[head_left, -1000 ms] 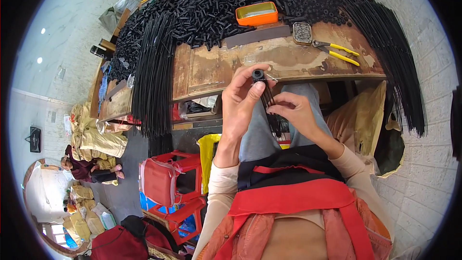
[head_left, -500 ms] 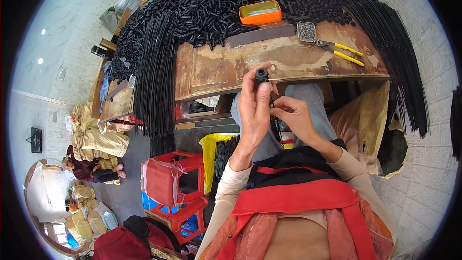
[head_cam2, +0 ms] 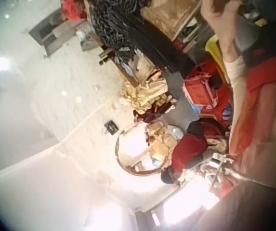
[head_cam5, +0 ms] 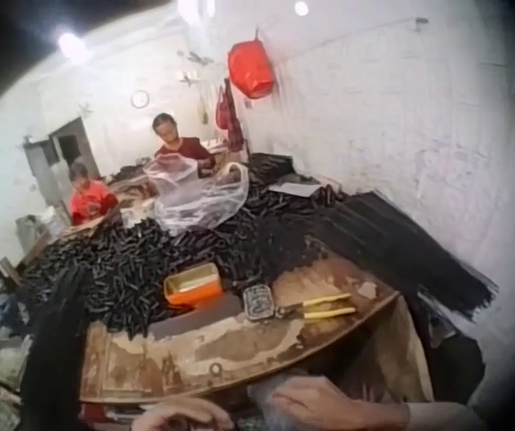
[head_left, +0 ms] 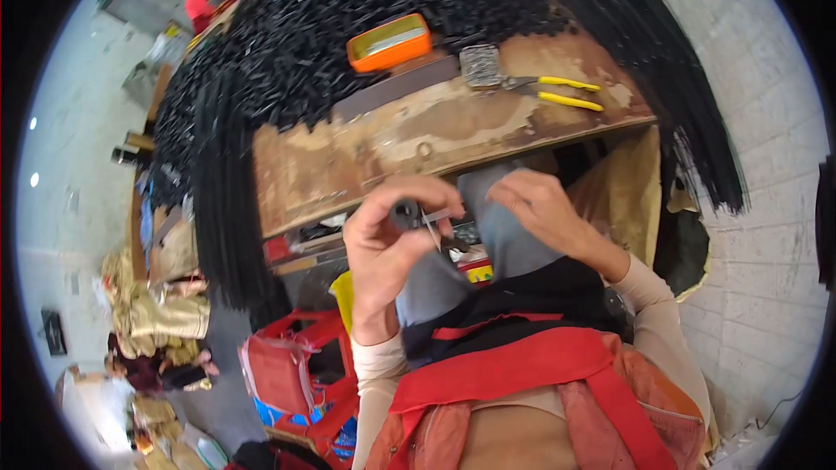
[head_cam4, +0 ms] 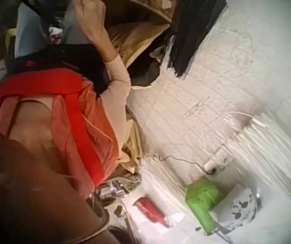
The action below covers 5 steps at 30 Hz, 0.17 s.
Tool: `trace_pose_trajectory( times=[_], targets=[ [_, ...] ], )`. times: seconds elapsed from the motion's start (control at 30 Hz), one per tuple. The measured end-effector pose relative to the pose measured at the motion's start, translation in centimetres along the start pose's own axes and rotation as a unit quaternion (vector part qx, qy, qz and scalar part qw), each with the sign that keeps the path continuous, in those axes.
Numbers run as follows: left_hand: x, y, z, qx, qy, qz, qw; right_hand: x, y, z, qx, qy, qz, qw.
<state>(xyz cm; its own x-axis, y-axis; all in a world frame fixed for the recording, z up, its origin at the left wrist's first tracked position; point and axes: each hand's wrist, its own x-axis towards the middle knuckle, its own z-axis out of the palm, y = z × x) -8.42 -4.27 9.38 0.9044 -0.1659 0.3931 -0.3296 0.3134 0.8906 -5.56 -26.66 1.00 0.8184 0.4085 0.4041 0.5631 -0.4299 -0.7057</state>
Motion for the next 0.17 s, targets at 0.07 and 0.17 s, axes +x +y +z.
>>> trace_pose_trajectory(
  times=[0.07, 0.17],
  targets=[
    [0.2, -1.8, 0.0, -0.038, -0.022, -0.038, 0.998, 1.3, 2.0, -2.7, -0.071, 0.08, -0.014, 0.994],
    [1.0, -5.7, -0.5, -0.143, -0.048, -0.092, 0.984, 3.5, 5.5, -7.5, -0.268, 0.106, -0.007, 0.958]
  ],
)
